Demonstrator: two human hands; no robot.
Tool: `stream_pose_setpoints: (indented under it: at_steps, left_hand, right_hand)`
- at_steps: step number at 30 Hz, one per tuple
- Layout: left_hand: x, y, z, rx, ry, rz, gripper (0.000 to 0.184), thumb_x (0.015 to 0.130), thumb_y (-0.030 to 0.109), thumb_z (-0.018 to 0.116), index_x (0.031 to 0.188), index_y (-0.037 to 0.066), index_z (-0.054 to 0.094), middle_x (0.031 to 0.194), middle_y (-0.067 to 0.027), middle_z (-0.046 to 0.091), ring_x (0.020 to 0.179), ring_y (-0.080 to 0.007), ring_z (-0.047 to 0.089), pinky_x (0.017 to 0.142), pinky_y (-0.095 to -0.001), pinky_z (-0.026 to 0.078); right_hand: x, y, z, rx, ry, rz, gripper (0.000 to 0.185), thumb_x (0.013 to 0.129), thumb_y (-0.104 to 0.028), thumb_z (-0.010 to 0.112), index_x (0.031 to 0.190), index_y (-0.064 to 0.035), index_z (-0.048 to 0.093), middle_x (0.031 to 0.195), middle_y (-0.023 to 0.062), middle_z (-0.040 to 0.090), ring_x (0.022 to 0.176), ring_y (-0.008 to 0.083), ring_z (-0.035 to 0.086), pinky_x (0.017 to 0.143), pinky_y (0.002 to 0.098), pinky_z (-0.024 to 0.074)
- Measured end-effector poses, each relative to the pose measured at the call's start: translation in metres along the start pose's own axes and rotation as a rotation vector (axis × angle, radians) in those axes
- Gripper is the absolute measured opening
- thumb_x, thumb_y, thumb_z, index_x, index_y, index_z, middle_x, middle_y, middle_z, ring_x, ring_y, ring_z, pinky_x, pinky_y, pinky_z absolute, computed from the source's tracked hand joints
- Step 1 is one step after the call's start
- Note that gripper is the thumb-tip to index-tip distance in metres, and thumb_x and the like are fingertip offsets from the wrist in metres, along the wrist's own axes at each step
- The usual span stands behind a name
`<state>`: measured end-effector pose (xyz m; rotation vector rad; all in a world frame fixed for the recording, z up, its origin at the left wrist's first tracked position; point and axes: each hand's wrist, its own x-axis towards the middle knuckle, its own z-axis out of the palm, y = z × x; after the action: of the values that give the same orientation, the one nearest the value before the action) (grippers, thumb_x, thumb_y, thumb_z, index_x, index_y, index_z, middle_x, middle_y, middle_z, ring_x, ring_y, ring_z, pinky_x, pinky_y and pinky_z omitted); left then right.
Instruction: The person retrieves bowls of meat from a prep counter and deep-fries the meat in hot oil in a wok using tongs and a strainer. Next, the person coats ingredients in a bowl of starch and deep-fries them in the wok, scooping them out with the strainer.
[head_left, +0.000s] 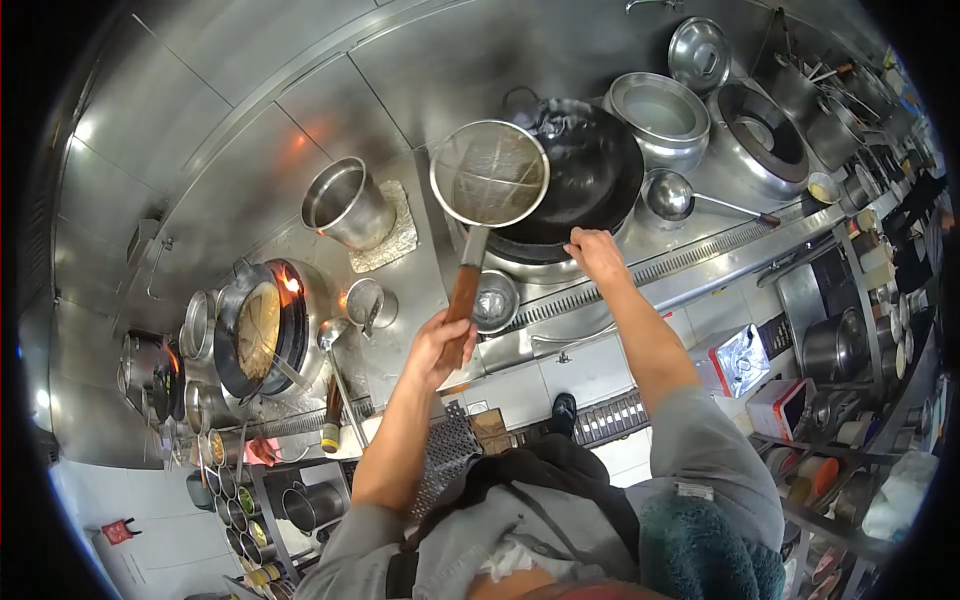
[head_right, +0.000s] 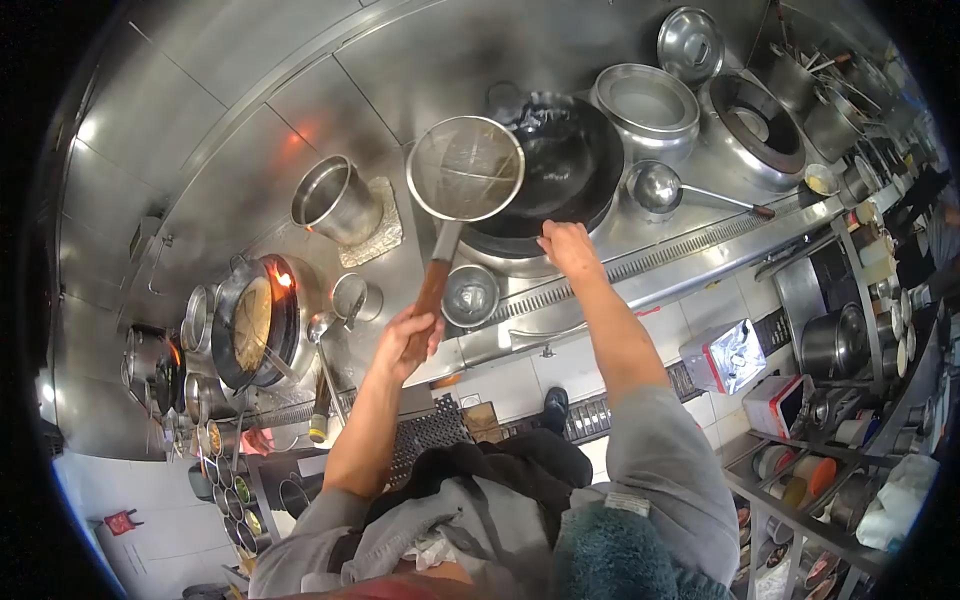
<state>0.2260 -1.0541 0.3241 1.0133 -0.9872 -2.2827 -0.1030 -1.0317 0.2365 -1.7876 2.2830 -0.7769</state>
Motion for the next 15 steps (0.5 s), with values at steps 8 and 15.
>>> stream_pose_setpoints:
  at_steps: [8, 15]
  left_hand:
    - [0.140, -0.016, 0.011, -0.176, -0.183, -0.208, 0.022, 0.086, 0.016, 0.063, 0.099, 0.000, 0.056, 0.083, -0.0087, 0.060, 0.070, -0.0143, 0.058, 0.055, -0.0223, 0.046]
    - [0.110, -0.036, -0.005, 0.012, -0.086, -0.204, 0.085, 0.083, 0.066, 0.048, 0.127, -0.007, 0.043, 0.105, -0.0239, 0.060, 0.089, -0.0317, 0.065, 0.073, -0.0381, 0.054]
  right_hand:
    - [-0.003, 0.019, -0.014, 0.275, 0.215, -0.249, 0.019, 0.074, -0.010, 0.071, 0.072, -0.0010, 0.054, 0.070, 0.0157, 0.059, 0.069, 0.0352, 0.057, 0.063, 0.0418, 0.0449]
    - [-0.095, 0.030, -0.016, 0.050, 0.418, -0.118, 0.021, 0.084, -0.005, 0.057, 0.103, 0.0036, 0.062, 0.113, 0.0213, 0.060, 0.107, 0.0374, 0.055, 0.095, 0.0396, 0.0410]
